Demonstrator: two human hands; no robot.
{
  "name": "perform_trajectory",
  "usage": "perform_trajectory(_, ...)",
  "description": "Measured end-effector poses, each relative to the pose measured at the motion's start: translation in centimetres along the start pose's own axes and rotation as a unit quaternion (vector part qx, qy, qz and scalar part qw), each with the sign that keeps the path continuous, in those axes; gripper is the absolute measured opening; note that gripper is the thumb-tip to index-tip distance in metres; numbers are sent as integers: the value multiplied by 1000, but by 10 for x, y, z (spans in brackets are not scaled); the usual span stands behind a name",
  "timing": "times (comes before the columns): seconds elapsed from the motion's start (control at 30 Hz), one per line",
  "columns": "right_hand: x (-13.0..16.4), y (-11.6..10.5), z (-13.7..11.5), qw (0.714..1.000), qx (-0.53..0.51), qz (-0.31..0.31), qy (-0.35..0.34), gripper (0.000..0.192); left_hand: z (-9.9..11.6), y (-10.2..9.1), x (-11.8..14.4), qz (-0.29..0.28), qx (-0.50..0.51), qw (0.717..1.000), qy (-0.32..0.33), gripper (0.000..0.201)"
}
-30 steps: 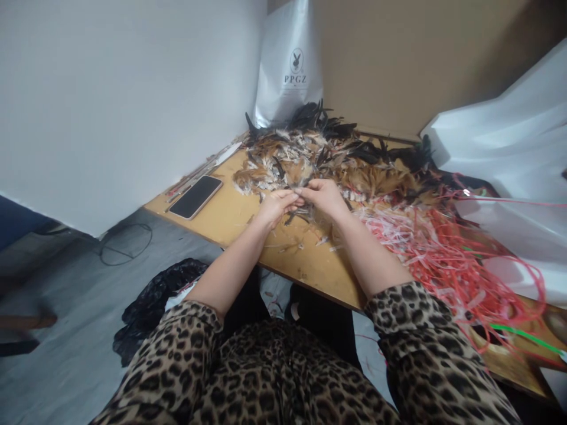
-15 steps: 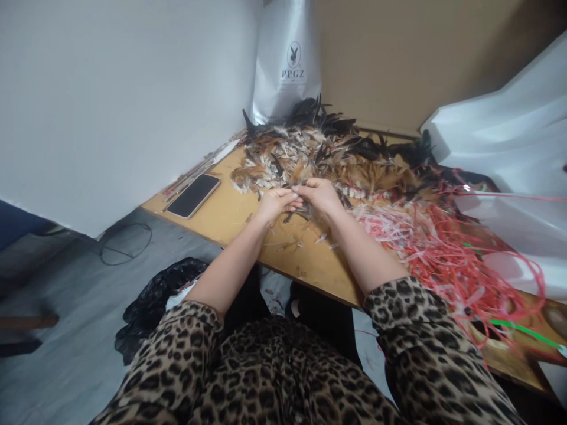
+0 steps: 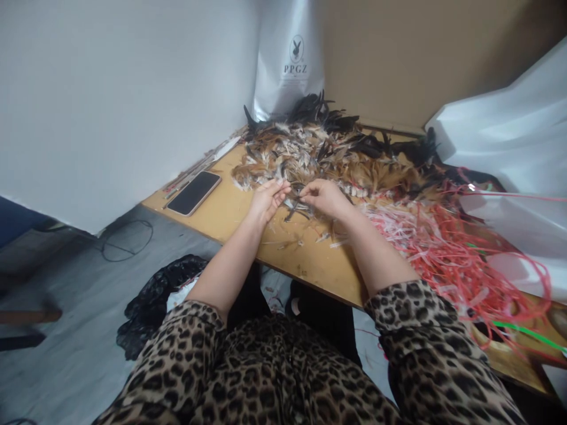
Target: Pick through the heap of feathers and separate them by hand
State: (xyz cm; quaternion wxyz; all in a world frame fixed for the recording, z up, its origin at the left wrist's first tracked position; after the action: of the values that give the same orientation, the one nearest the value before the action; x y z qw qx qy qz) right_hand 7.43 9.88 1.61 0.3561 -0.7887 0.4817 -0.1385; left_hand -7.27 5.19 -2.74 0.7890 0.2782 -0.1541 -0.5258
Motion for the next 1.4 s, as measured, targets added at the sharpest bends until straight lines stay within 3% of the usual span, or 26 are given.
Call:
perform_trajectory(0.1, 3, 2, -5, 993, 106, 46, -6, 23, 0, 3, 3, -16, -4, 1000, -8, 3)
perform_trajectory(0.23, 6, 8, -9, 983, 179, 43, 13, 14, 0, 7, 7, -25, -10, 999, -30, 4)
perform_trajectory(0.57, 9, -34, -23, 985, 13, 151, -84, 16, -2, 8, 7, -48, 34, 997, -47, 7)
perform_trajectory(0.93, 9, -49, -17, 972, -116, 198, -48, 16, -15, 13, 16, -104, 69, 978, -165, 13)
perform_trajectory(1.07, 4, -45, -6, 961, -179, 208, -19, 19, -13, 14, 14, -77, 72, 985, -139, 16)
perform_trajectory(1.23, 12, -46, -4, 923, -248, 293, 34, 25, -2, 14, 9, -49, 59, 996, -47, 14)
perform_trajectory(1.4, 12, -15, -18, 932, -311, 150, 113, 32, 2, 18, 9, -80, 23, 997, 12, 4)
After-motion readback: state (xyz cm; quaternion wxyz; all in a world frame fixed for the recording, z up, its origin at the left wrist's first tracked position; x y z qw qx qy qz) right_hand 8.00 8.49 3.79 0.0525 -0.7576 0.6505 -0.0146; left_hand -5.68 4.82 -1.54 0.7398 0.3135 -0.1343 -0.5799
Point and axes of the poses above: each hand's wrist, its own x-axis away from the middle knuckle, its own y-axis out of the palm, z = x × y, the point moved 6 cm from there along -x, towards the middle knuckle, and after that the axes turned 14 degrees about y, right-handed, at the moved point
